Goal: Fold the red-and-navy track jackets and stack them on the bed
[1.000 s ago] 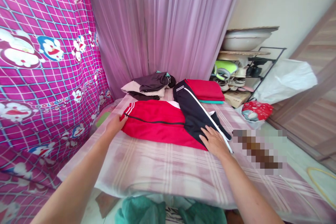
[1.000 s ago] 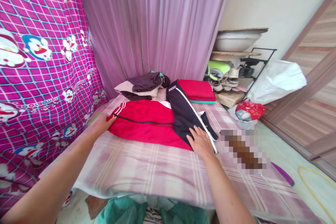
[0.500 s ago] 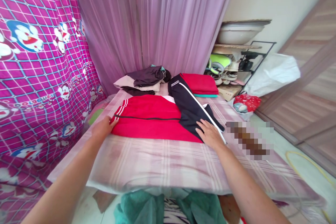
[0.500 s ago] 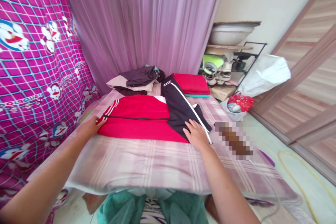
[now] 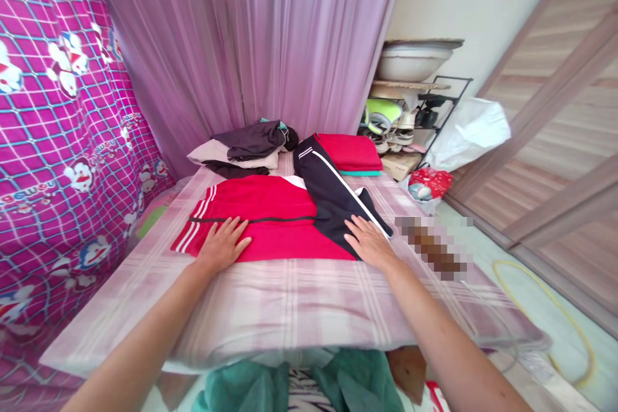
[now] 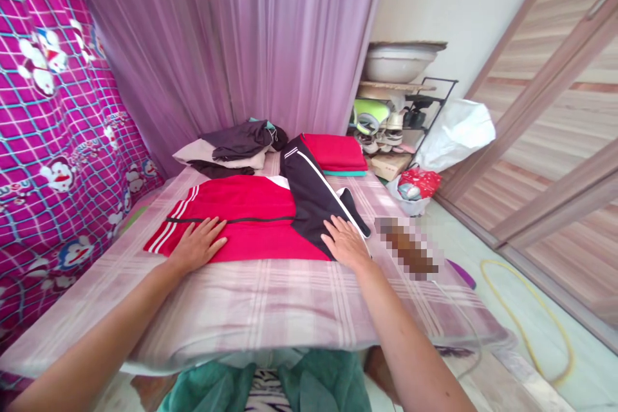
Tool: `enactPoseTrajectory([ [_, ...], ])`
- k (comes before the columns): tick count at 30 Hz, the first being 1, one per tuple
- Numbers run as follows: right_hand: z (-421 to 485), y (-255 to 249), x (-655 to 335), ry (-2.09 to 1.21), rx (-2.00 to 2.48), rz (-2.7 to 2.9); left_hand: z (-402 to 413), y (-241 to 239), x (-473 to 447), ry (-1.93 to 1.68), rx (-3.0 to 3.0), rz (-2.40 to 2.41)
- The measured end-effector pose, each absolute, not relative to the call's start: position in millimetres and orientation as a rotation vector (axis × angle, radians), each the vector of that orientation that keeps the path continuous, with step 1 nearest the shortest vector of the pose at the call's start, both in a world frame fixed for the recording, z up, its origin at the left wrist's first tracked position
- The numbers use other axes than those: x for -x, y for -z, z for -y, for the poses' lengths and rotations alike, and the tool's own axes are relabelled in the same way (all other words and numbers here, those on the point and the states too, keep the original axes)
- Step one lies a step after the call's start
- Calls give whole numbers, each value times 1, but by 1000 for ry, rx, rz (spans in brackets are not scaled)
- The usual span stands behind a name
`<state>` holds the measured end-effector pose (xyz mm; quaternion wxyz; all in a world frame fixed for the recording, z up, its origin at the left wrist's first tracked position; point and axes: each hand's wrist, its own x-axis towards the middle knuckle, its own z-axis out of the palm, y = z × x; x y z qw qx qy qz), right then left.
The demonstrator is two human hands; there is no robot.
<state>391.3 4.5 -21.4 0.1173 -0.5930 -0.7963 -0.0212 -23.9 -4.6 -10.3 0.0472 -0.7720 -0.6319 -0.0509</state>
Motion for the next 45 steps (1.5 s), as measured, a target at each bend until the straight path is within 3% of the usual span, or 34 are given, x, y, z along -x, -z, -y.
enactPoseTrajectory([
  [4, -4, 10, -419, 49, 1643, 2061, 3, 15, 33, 178, 2381, 1916],
  [10, 16, -15, -452, -6, 2189, 1562, 1, 18, 36, 181, 2349, 1880],
  [15, 24, -9, -456, -145, 2138, 1725, 0, 22, 38, 198, 2335, 1873],
  [22, 18, 6, -451, -22, 2105, 1694, 1, 20, 37, 184, 2326, 1867],
  [29, 5, -14, -406, 295, 1601, 1959, 0, 22, 39, 205, 2334, 1860],
  [36, -15, 18, -394, 50, 1810, 2403, 1, 21, 37, 193, 2327, 1843],
  [45, -11, 1, -369, 105, 1665, 2290, 1, 22, 38, 155, 2340, 1865],
])
